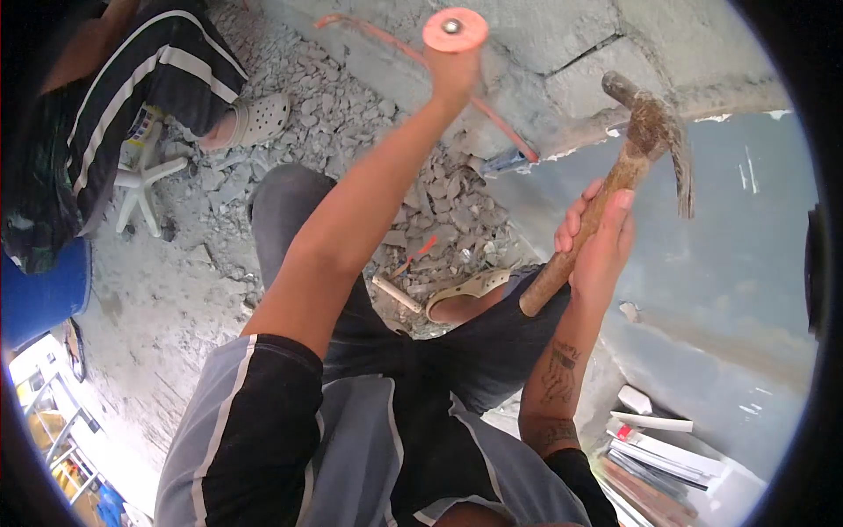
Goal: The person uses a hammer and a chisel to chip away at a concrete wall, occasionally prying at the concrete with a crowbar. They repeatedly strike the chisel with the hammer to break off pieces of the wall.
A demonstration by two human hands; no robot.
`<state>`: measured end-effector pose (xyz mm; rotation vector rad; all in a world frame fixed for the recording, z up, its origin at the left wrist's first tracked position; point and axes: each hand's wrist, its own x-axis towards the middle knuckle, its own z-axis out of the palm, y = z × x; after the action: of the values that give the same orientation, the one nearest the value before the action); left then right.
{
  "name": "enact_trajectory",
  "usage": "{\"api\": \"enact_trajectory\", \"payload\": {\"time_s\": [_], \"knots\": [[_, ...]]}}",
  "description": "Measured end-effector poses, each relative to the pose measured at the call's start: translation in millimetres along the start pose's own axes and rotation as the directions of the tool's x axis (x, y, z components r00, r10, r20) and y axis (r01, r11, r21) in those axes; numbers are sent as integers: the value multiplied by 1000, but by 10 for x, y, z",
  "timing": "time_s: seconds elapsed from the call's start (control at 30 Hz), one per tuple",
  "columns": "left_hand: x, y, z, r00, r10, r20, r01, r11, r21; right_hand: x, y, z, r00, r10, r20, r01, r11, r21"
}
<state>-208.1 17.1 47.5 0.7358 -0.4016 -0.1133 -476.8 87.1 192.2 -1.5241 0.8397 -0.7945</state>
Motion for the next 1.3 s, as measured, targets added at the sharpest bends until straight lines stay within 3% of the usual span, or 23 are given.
{"api": "enact_trajectory", "payload": {"time_s": [0.07, 0.13, 0.2, 0.23, 0.3, 0.33, 0.4, 0.43, 0.53, 0.6, 0.67, 0.7, 0.73, 0.77, 0.8, 0.93, 1.0, 1.03, 1.07, 1.13, 1.23, 1.27, 1.3], "knots": [[-238, 321, 218, 990, 99, 105, -121, 963, 241, -24, -14, 114, 997, -81, -7, 81, 996, 25], [-493, 358, 330, 956, 210, 204, -262, 926, 273, -71, 49, 174, 988, -153, -7, 153, 987, 50], [-706, 401, 442, 924, 137, 358, -250, 923, 291, -159, 247, 170, 970, -242, -29, 244, 966, 83], [-760, 377, 497, 926, 142, 349, -252, 922, 294, -205, 389, 202, 959, -240, -149, 252, 965, 66], [-835, 313, 549, 762, 276, 585, -496, 831, 254, -308, 638, 182, 968, -209, -139, 223, 971, 91], [-843, 282, 526, 762, 272, 587, -495, 830, 257, -350, 730, 172, 974, -180, -139, 196, 974, 115], [-870, 226, 492, 672, 229, 704, -541, 801, 256, -401, 855, 164, 981, -94, -168, 121, 981, 154], [-884, 198, 491, 671, 226, 706, -544, 797, 261, -412, 914, 175, 982, -11, -188, 48, 979, 196], [-1056, 179, 507, 703, 307, 641, -563, 792, 238, -469, 1062, 171, 980, 23, -196, 5, 989, 145], [-1215, 195, 427, 790, 324, 521, -536, 777, 330, -457, 1195, 192, 976, 1, -216, 44, 978, 206], [-1344, 48, 247, 739, 324, 590, -582, 748, 318, -462, 1312, 190, 970, -10, -241, 75, 962, 264], [-1408, -25, 179, 686, 320, 654, -625, 720, 303, -456, 1359, 183, 973, -22, -228, 53, 990, 133], [-1461, 20, 166, 690, 313, 652, -615, 728, 302, -482, 1381, 169, 976, -25, -215, 24, 1000, -6], [-1489, 65, 171, 694, 299, 655, -597, 748, 291, -494, 1398, 185, 959, 59, -276, -76, 996, -50], [-1451, 99, 204, 691, 297, 659, -589, 759, 276, -510, 1373, 193, 960, 50, -275, -66, 997, -50], [-1283, 75, 286, 761, 276, 587, -521, 799, 300, -706, 1202, 83, 977, -35, -210, 51, 996, 73], [-1201, 185, 323, 815, 215, 538, -404, 877, 261, -731, 1084, 34, 921, -353, -163, 382, 900, 208], [-1195, 142, 334, 811, 272, 517, -448, 858, 250, -662, 1120, -29, 864, -498, -70, 496, 820, 286], [-1200, 104, 337, 812, 274, 516, -450, 857, 253, -582, 1258, -38, 865, -498, -67, 494, 820, 289], [-1206, 59, 333, 750, 340, 568, -556, 789, 262, -462, 1422, -6, 945, -242, -221, 254, 967, 25], [-1214, 98, 350, 707, 325, 627, -609, 730, 309, -470, 948, 155, 943, 109, -315, -170, 970, -176], [-1210, 89, 351, 708, 325, 627, -610, 728, 312, -539, 943, 98, 944, 110, -311, -171, 970, -175], [-1213, 74, 354, 738, 345, 581, -585, 755, 295, -648, 937, -39, 970, 11, -244, 6, 998, 67]]}}
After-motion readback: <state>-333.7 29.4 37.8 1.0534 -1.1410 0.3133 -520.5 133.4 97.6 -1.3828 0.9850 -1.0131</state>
